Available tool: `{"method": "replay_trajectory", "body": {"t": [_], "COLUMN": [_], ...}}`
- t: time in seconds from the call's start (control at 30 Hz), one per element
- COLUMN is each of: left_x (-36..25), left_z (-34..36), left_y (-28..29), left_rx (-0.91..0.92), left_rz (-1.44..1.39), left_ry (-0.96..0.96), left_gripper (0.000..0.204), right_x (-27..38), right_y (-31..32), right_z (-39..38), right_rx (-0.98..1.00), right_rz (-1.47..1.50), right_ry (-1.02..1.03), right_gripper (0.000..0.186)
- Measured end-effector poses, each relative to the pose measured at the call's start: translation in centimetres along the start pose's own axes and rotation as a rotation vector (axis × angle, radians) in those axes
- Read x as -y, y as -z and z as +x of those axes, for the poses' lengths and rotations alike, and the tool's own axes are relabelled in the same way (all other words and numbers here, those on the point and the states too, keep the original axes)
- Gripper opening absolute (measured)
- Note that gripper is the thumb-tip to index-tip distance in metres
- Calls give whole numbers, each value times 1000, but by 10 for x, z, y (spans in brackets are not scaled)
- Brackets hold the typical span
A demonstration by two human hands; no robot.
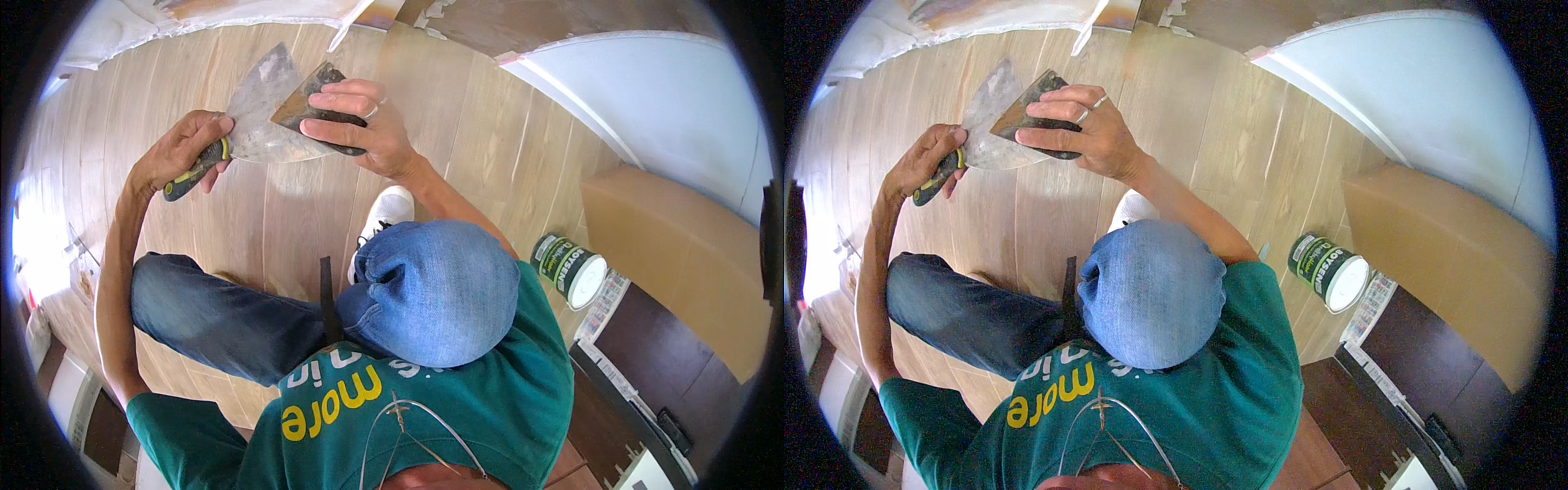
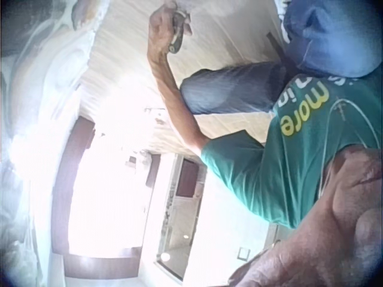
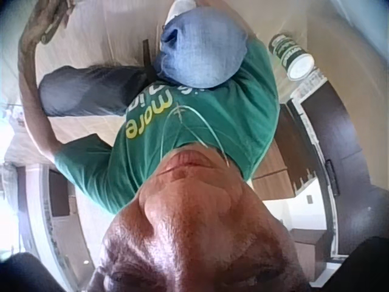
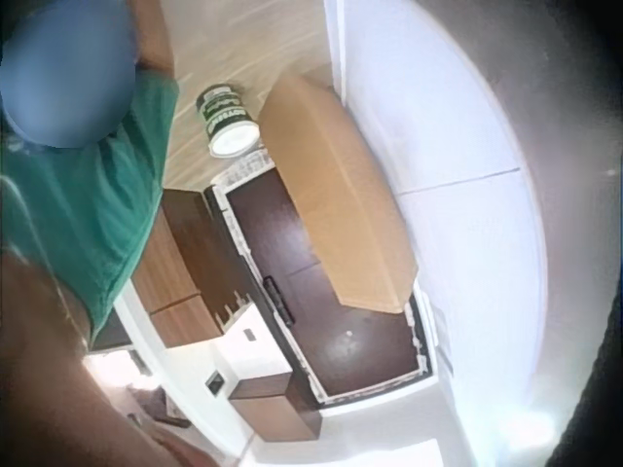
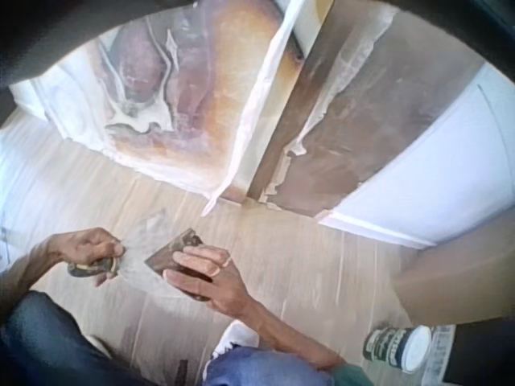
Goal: The person applies grout to floor tile joints using a small grout float and a larger trowel. They repeatedly scoop grout from a flat board and press it into the seams between light-colored wood-look tiles, working along the floor area near a wall.
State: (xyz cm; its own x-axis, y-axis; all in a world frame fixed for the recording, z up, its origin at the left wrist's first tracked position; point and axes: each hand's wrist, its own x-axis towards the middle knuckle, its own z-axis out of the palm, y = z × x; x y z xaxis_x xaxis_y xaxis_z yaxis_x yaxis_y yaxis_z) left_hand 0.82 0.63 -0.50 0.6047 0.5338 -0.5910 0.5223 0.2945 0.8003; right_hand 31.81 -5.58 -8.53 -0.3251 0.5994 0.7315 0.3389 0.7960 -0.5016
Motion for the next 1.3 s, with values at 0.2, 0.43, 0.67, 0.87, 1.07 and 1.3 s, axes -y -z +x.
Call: {"method": "replay_trajectory", "body": {"t": [0.2, 0.43, 0.67, 0.87, 1.07, 1.3], "left_x": [2, 6, -14, -6, 8, 13], "left_z": [-1, 3, 0, -6, 5, 6], "left_y": [-5, -7, -14, -9, -7, -12], "left_rx": [39, 52, 81, 80, 15, -56], "left_rz": [60, 176, 200, 248, 285, 288], "left_ry": [18, -77, -118, -152, -65, -46], "left_gripper": [51, 52, 52, 57, 53, 54], "right_x": [-23, -23, -60, -82, -16, 3], "right_y": [23, 73, 25, 40, 70, 51], "right_z": [-35, -5, -3, -31, 37, 46], "right_rx": [190, 237, 298, 529, 420, 568], "right_rz": [-137, 703, 1265, 834, -22, -322], "right_ry": [-58, -855, -1207, -1172, -341, -43], "right_gripper": [45, 26, 45, 39, 28, 35]}}
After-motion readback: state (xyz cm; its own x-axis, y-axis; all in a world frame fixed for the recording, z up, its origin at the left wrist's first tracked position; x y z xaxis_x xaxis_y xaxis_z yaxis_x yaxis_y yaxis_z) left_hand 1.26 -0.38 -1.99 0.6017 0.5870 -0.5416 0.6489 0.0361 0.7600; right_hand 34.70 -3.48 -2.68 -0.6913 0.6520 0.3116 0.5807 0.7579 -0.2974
